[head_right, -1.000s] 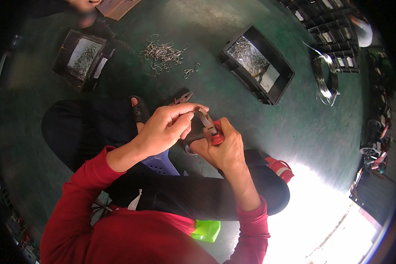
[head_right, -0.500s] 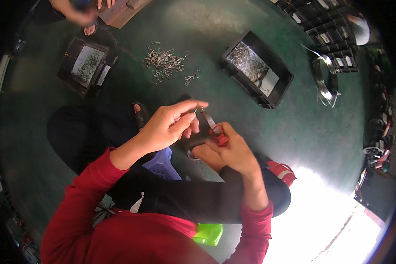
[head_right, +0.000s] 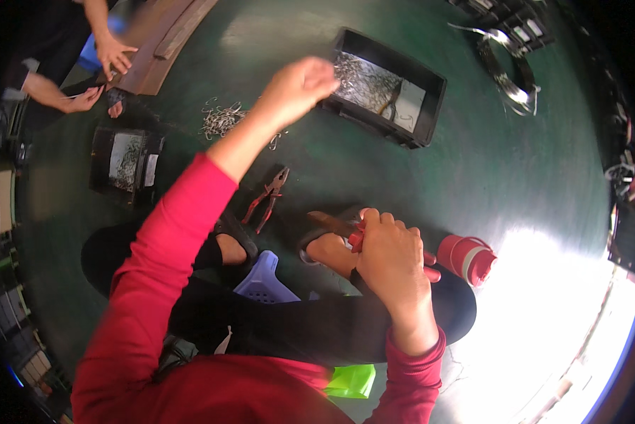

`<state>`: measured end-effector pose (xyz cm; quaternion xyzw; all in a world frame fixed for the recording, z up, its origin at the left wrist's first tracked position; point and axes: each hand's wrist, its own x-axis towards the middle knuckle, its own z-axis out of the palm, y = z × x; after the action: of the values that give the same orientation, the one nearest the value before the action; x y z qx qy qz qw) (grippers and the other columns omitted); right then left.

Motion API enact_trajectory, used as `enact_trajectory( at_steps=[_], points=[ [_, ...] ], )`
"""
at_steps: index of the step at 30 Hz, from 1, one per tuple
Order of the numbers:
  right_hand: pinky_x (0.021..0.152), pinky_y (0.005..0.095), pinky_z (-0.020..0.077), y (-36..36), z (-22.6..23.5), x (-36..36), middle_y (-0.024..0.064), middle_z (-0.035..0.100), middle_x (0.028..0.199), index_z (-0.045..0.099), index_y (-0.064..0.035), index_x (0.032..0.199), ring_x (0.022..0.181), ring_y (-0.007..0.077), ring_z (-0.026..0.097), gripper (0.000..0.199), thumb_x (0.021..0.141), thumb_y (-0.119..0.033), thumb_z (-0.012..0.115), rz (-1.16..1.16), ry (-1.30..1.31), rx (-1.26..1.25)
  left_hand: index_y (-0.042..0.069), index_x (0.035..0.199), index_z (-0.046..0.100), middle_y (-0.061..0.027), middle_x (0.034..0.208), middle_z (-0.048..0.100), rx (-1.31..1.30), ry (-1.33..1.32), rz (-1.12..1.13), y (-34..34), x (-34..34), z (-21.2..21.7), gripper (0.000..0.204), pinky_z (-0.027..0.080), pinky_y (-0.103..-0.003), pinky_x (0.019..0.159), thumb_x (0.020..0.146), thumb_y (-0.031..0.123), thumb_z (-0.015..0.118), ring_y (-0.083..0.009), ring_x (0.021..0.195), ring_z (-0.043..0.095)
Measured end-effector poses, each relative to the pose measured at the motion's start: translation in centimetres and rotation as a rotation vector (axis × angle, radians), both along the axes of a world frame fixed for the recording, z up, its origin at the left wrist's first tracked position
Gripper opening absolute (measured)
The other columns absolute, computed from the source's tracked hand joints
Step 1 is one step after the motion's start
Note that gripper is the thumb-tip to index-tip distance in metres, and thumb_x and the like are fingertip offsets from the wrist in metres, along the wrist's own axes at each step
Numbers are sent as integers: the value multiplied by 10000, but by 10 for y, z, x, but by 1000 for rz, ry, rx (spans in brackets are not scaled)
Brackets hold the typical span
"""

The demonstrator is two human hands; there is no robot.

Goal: The person repeatedly picks up small metal wire pieces from a pile on the floor and bends them into hooks using pliers. Finished hooks are placed into a black plastic bin nearby.

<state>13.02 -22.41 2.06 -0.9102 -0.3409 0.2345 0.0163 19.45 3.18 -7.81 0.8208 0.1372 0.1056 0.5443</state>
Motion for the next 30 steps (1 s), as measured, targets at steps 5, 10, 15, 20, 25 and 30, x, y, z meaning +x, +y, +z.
enact_trajectory(
  at_steps=[5, 10, 15, 20, 25, 30],
  points=[
    [762, 432, 450, -6, -8, 3, 127, 591, 859, 528, -48, 911, 861, 317, 607, 208, 737, -62, 641, -22, -59, -59, 64, 1083, 669, -120, 1055, 699, 320, -56, 75, 63, 42, -54, 328, 524, -348, 845, 827, 269, 685, -240, 966, 677],
    [745, 403, 423, -1, -15, 2, 116, 554, 822, 533, -54, 901, 808, 300, 578, 216, 721, -64, 651, 58, -68, -62, 141, 863, 746, -104, 879, 718, 342, 444, 165, 97, -19, -178, 159, 536, -394, 759, 822, 262, 652, -283, 838, 691],
    [764, 372, 378, 9, -15, 7, 81, 539, 819, 536, -75, 910, 789, 246, 550, 187, 768, -130, 645, 101, 20, -97, 129, 871, 731, -109, 905, 696, 362, 632, 344, 70, -42, -263, 138, 522, -416, 757, 813, 242, 676, -296, 875, 668],
    [769, 399, 397, 19, -15, 13, 110, 534, 834, 533, -56, 888, 818, 289, 547, 219, 702, -36, 646, 20, 63, -94, 138, 884, 652, -63, 934, 617, 529, 559, 482, 48, -28, -284, 199, 458, -448, 813, 805, 309, 715, -279, 985, 573],
    [771, 400, 403, 19, -16, 12, 110, 532, 835, 537, -56, 904, 815, 290, 549, 230, 699, -31, 641, 22, 85, -78, 128, 879, 653, -56, 942, 634, 492, 517, 346, 51, -24, -282, 168, 473, -425, 775, 819, 276, 707, -261, 964, 591],
    [737, 417, 430, 16, -17, 10, 124, 549, 832, 533, -47, 917, 803, 317, 570, 249, 689, -19, 627, -9, 57, 29, 88, 924, 614, -59, 1013, 673, -483, 415, 289, 41, -21, -205, 151, 492, -320, 691, 917, 238, 618, -136, 810, 632]
  ],
)
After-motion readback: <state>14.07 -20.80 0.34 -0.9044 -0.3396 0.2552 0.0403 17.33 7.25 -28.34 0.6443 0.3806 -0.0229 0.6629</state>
